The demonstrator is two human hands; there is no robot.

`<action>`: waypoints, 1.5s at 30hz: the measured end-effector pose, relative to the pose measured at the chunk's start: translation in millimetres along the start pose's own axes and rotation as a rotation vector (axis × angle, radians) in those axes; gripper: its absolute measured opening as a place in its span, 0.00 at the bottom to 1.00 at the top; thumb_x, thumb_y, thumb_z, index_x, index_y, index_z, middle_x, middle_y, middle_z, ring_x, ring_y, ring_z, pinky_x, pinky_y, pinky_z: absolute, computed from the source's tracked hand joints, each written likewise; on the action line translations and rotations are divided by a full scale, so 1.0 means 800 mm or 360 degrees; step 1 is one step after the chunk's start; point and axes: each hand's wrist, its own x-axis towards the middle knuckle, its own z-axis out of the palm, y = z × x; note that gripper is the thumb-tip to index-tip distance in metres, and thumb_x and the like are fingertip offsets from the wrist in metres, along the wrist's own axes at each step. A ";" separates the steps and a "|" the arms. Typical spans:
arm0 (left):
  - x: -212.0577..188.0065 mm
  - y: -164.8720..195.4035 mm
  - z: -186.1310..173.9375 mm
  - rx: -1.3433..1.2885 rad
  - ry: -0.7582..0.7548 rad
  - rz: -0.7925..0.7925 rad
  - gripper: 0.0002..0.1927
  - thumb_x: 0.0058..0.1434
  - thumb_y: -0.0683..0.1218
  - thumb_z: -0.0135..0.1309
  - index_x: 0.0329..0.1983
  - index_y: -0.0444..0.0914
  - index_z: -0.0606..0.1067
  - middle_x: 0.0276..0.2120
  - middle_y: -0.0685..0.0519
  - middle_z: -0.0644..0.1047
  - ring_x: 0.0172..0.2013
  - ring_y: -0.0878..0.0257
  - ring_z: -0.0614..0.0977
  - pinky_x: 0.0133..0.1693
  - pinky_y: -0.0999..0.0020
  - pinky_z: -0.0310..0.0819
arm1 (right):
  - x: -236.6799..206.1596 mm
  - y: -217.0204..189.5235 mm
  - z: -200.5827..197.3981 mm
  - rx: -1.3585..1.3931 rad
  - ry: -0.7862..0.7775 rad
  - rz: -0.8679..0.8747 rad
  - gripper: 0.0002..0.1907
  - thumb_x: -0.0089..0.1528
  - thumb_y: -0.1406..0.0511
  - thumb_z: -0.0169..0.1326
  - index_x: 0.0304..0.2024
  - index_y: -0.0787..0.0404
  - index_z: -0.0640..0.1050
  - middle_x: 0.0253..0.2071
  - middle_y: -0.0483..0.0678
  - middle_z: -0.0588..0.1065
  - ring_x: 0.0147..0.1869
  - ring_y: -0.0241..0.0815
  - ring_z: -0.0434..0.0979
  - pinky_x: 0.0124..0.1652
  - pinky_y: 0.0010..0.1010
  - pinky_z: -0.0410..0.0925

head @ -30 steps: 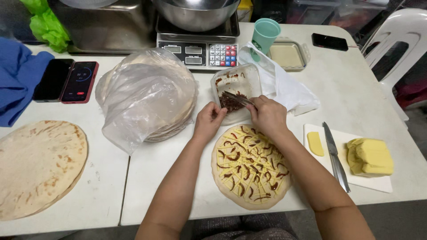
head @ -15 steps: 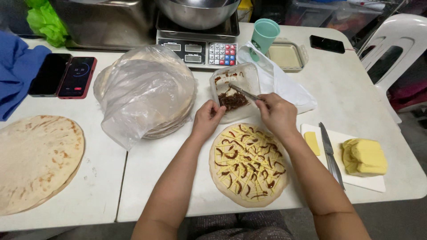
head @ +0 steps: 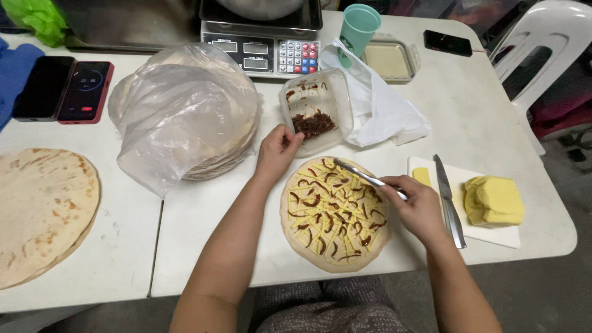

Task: The person drizzles chocolate sauce over a cheese-topped flatbread using tongs, then stacks flatbreads from a plastic-wrapped pile. They then place cheese sticks by hand around the edge of a flatbread, cutting and positioning them with a knife.

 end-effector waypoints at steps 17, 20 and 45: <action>0.002 -0.002 0.003 0.0081 0.0026 0.0037 0.17 0.66 0.51 0.60 0.33 0.37 0.68 0.29 0.52 0.75 0.28 0.64 0.73 0.31 0.67 0.71 | -0.007 0.017 0.037 -0.0581 0.0261 -0.0622 0.16 0.61 0.56 0.58 0.44 0.59 0.84 0.37 0.48 0.82 0.34 0.47 0.82 0.36 0.38 0.73; -0.001 0.001 0.001 0.0054 0.0019 0.0023 0.17 0.65 0.51 0.60 0.33 0.37 0.68 0.29 0.52 0.74 0.28 0.64 0.73 0.31 0.67 0.71 | -0.007 0.015 0.028 -0.0675 0.0176 -0.0510 0.16 0.63 0.55 0.57 0.46 0.58 0.83 0.36 0.47 0.82 0.32 0.43 0.81 0.35 0.35 0.73; -0.011 0.003 -0.008 0.0080 -0.0027 -0.0012 0.17 0.66 0.51 0.61 0.32 0.36 0.68 0.27 0.52 0.74 0.28 0.65 0.72 0.32 0.68 0.70 | -0.081 0.105 0.005 -0.0246 0.0431 -0.0420 0.12 0.64 0.64 0.61 0.49 0.60 0.83 0.32 0.46 0.79 0.26 0.36 0.73 0.27 0.26 0.66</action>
